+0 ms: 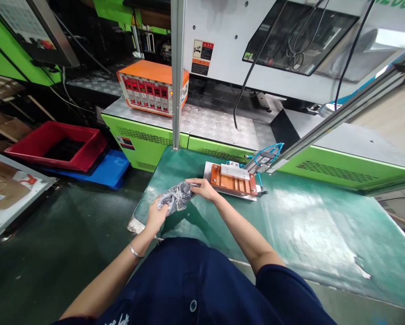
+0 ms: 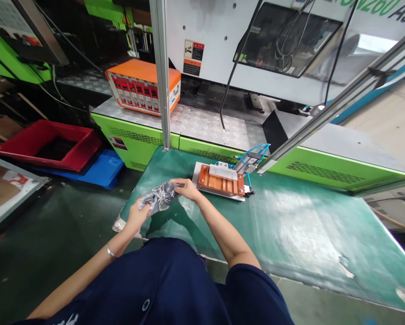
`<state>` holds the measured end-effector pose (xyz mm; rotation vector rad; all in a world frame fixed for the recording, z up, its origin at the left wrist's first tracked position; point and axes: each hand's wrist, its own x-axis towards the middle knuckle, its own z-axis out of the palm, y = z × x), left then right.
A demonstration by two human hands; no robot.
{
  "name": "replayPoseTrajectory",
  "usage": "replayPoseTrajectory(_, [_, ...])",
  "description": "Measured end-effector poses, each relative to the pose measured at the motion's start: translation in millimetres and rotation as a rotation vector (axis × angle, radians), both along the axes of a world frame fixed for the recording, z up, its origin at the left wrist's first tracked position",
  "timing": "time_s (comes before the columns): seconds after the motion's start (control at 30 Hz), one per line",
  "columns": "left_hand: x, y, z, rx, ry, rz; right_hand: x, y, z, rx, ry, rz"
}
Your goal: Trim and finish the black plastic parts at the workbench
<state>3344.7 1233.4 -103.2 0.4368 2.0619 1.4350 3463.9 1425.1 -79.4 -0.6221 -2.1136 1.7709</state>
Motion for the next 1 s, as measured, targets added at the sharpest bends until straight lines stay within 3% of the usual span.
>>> replayPoseTrajectory(0.13, [-17,14,-26.4,0.138,0.45,-0.103,2,18,-13.3,0.293,0.098,0.036])
replayPoseTrajectory(0.23, [-28,28,-51.8,0.072,0.611,-0.348,15,7,-39.0,0.566,-0.246,-0.044])
replayPoseTrajectory(0.33, [-35,43,-71.2,-0.185,0.717,-0.612,29,-13,-69.2,0.674,-0.571,-0.124])
replayPoseTrajectory(0.4, [-38,55,-76.1,-0.342,0.817,-0.632,33,-23,-85.0,0.68,-0.63,-0.178])
replayPoseTrajectory(0.47, [-39,67,-74.7,-0.444,0.901,-0.554,34,-29,-95.6,0.687,-0.664,-0.247])
replayPoseTrajectory(0.53, [-37,77,-70.4,-0.504,0.915,-0.484,35,-31,-102.6,0.69,-0.67,-0.3])
replayPoseTrajectory(0.63, [-29,77,-67.1,-0.51,0.88,-0.5,44,-35,-111.3,0.69,-0.635,-0.333])
replayPoseTrajectory(0.73, [-14,61,-72.1,-0.453,0.883,-0.546,63,-41,-120.7,0.656,-0.479,-0.445])
replayPoseTrajectory(0.83, [1,38,-79.8,-0.431,0.843,-0.533,86,-44,-128.1,0.524,-0.334,-0.604])
replayPoseTrajectory(1.0, [20,3,-87.4,-0.374,0.798,-0.515,106,-39,-131.4,0.289,-0.438,-0.57])
